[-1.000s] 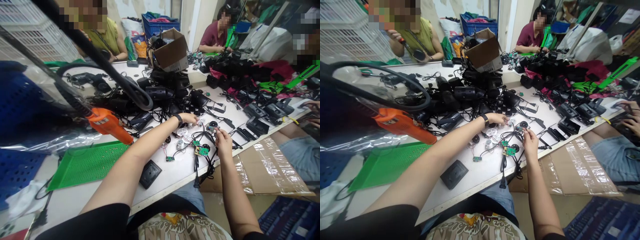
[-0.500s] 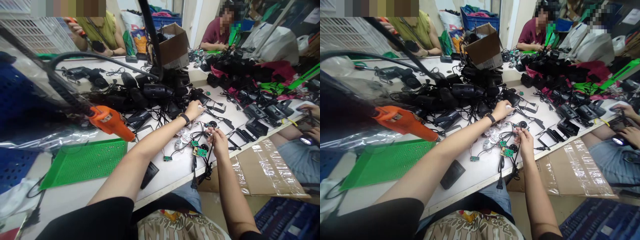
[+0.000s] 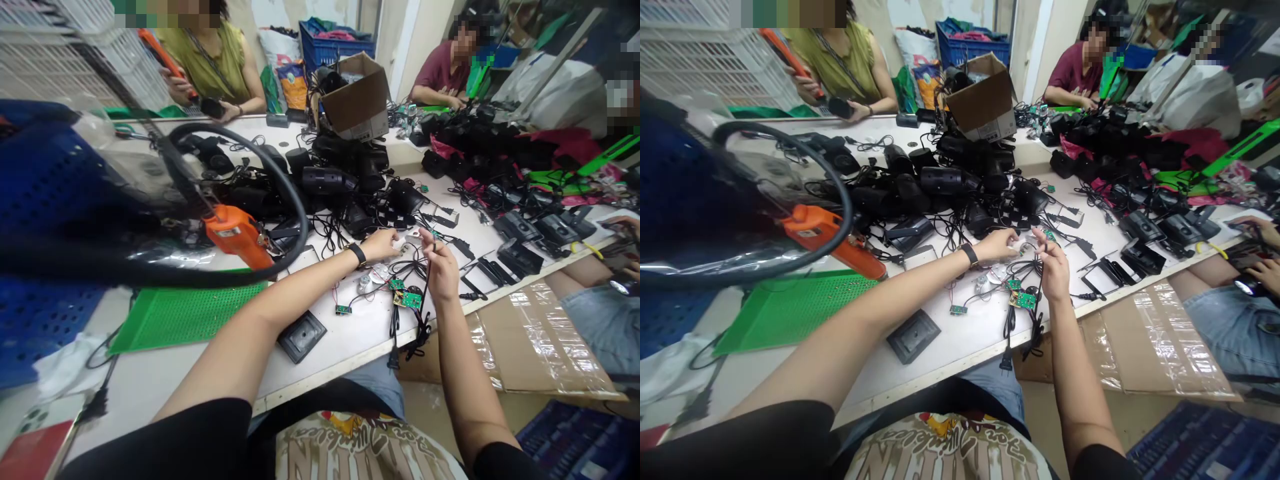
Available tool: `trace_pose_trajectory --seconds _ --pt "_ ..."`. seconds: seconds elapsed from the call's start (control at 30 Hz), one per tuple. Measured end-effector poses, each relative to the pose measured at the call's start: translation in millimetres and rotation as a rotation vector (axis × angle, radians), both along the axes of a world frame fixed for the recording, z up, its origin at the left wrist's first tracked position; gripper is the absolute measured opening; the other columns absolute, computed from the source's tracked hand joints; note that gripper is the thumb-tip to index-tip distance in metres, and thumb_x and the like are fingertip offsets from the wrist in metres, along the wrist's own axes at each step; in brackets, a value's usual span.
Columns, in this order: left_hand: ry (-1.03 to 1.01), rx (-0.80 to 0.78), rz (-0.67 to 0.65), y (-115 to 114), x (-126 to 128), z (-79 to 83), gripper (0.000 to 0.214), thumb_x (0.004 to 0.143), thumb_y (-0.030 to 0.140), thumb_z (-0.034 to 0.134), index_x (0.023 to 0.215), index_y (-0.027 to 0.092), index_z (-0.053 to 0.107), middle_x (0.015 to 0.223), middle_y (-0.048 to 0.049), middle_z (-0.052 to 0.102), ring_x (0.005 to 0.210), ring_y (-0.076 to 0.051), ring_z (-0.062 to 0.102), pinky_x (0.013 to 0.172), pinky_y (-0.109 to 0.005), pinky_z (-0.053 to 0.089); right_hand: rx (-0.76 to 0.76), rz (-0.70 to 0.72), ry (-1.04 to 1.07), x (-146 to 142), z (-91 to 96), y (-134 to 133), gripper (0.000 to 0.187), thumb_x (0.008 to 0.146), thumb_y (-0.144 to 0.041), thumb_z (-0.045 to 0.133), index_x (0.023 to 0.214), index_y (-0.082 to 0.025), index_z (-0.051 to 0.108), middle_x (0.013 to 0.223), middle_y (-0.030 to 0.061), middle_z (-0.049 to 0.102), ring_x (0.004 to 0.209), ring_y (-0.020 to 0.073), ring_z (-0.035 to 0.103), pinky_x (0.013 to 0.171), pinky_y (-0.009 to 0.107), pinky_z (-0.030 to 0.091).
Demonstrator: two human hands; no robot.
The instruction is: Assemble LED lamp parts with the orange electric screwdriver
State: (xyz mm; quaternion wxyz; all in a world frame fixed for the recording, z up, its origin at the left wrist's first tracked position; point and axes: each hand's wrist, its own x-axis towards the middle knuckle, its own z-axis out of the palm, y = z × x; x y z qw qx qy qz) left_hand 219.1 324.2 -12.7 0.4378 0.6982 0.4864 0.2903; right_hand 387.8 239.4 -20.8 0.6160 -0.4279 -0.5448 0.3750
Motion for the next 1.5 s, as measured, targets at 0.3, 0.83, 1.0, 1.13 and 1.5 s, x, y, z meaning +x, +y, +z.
trace_pose_trajectory --seconds 0.3,0.83,1.0,1.13,1.5 --pt "-0.306 0.038 -0.120 -11 32 30.3 0.054 0.078 0.016 0.078 0.128 0.021 0.059 0.128 -0.0079 0.067 0.110 -0.022 0.068 0.096 -0.032 0.054 -0.043 -0.001 -0.144 10 38.1 -63 0.030 0.079 -0.053 0.059 0.072 -0.024 0.057 0.113 0.0142 0.075 0.086 0.0308 0.072 0.080 0.049 0.054" --pt "-0.437 -0.314 0.379 -233 -151 84.9 0.036 0.070 0.030 0.084 0.101 0.037 0.067 0.084 0.0011 0.069 0.063 -0.016 0.062 0.050 -0.030 0.049 -0.299 -0.008 -0.869 52 -38.4 -67 0.019 0.083 -0.027 0.061 0.096 -0.022 0.074 0.098 0.0090 0.073 0.086 0.0246 0.065 0.087 0.043 0.050" --pt "-0.140 -0.201 0.534 -274 -188 43.5 0.025 0.075 0.040 0.081 0.096 0.033 0.070 0.098 0.0001 0.073 0.092 -0.024 0.069 0.082 -0.040 0.056 -0.331 0.053 -1.020 52 -39.0 -52 0.027 0.075 -0.027 0.070 0.102 -0.022 0.071 0.106 0.0106 0.071 0.098 0.0275 0.061 0.091 0.042 0.046" --pt "-0.103 -0.180 0.518 -286 -189 26.3 0.045 0.078 0.046 0.079 0.115 0.023 0.072 0.117 -0.0068 0.070 0.110 -0.027 0.067 0.099 -0.041 0.052 -0.421 0.111 -1.103 56 -36.9 -37 0.028 0.068 -0.027 0.075 0.094 -0.020 0.067 0.086 0.0055 0.069 0.084 0.0233 0.060 0.076 0.035 0.044" --pt "-0.055 -0.083 0.443 -284 -192 0.7 0.038 0.084 0.033 0.075 0.120 0.022 0.066 0.116 -0.0081 0.067 0.099 -0.021 0.067 0.078 -0.030 0.052 -0.515 -0.141 -1.143 45 -5.2 -49 0.033 0.065 -0.042 0.082 0.079 -0.026 0.057 0.072 0.0032 0.067 0.066 0.0231 0.060 0.067 0.038 0.043"
